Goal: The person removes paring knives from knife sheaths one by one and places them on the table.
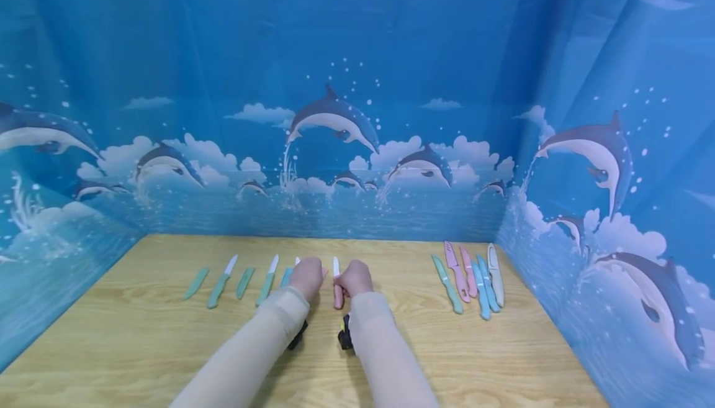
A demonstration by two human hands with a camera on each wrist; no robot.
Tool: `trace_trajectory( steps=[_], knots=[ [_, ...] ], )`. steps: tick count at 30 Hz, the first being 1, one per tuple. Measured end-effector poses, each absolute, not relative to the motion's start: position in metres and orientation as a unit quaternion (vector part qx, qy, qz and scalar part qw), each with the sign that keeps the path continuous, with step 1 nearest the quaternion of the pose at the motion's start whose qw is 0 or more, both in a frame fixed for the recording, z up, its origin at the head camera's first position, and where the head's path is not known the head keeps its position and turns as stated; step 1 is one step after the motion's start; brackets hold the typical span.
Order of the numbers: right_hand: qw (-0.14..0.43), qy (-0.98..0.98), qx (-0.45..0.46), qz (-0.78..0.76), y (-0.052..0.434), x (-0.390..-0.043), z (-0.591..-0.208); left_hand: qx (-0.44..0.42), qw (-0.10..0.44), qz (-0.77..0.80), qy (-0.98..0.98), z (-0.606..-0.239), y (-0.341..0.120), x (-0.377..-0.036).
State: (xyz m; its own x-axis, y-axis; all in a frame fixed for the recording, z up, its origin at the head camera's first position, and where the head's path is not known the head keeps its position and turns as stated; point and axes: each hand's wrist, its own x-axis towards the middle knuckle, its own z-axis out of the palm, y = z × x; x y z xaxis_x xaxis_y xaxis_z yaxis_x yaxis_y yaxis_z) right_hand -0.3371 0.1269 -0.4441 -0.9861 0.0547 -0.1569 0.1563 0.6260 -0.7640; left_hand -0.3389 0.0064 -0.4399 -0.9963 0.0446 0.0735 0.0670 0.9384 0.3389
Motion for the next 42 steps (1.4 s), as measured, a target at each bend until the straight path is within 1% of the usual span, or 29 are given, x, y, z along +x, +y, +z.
trace_trajectory(
  steps=[8,13,21,25,28,29,32,34,36,42],
  knots=[
    [0.041,0.904,0.036,-0.425,0.126,-0.334,-0.446,-0.026,0.033,-0.180,-0.983,-0.440,0.004,-0.340],
    [0.035,0.905,0.024,-0.424,0.128,-0.333,-0.446,-0.017,0.009,-0.186,-0.982,-0.438,0.007,-0.340],
    [0.034,0.912,0.031,-0.407,0.129,-0.335,-0.447,-0.034,-0.013,-0.165,-0.986,-0.438,0.007,-0.345],
    [-0.016,0.933,0.040,-0.357,0.134,-0.335,-0.445,-0.028,-0.033,-0.178,-0.983,-0.439,0.006,-0.345],
    [-0.066,0.947,0.058,-0.310,0.144,-0.334,-0.443,-0.022,-0.037,-0.184,-0.982,-0.437,0.006,-0.343],
    [-0.073,0.950,0.064,-0.296,0.149,-0.334,-0.442,-0.021,-0.034,-0.184,-0.982,-0.437,0.005,-0.342],
    [-0.066,0.960,0.090,-0.258,0.168,-0.331,-0.441,-0.019,-0.030,-0.176,-0.984,-0.434,0.005,-0.339],
    [-0.051,0.965,0.107,-0.236,0.183,-0.329,-0.442,-0.016,-0.033,-0.169,-0.985,-0.432,0.004,-0.338],
    [-0.029,0.966,0.126,-0.224,0.200,-0.326,-0.443,-0.015,-0.039,-0.160,-0.986,-0.432,0.004,-0.337],
    [-0.002,0.967,0.151,-0.207,0.250,-0.316,-0.448,-0.012,-0.054,-0.150,-0.987,-0.434,0.005,-0.339]
  ],
)
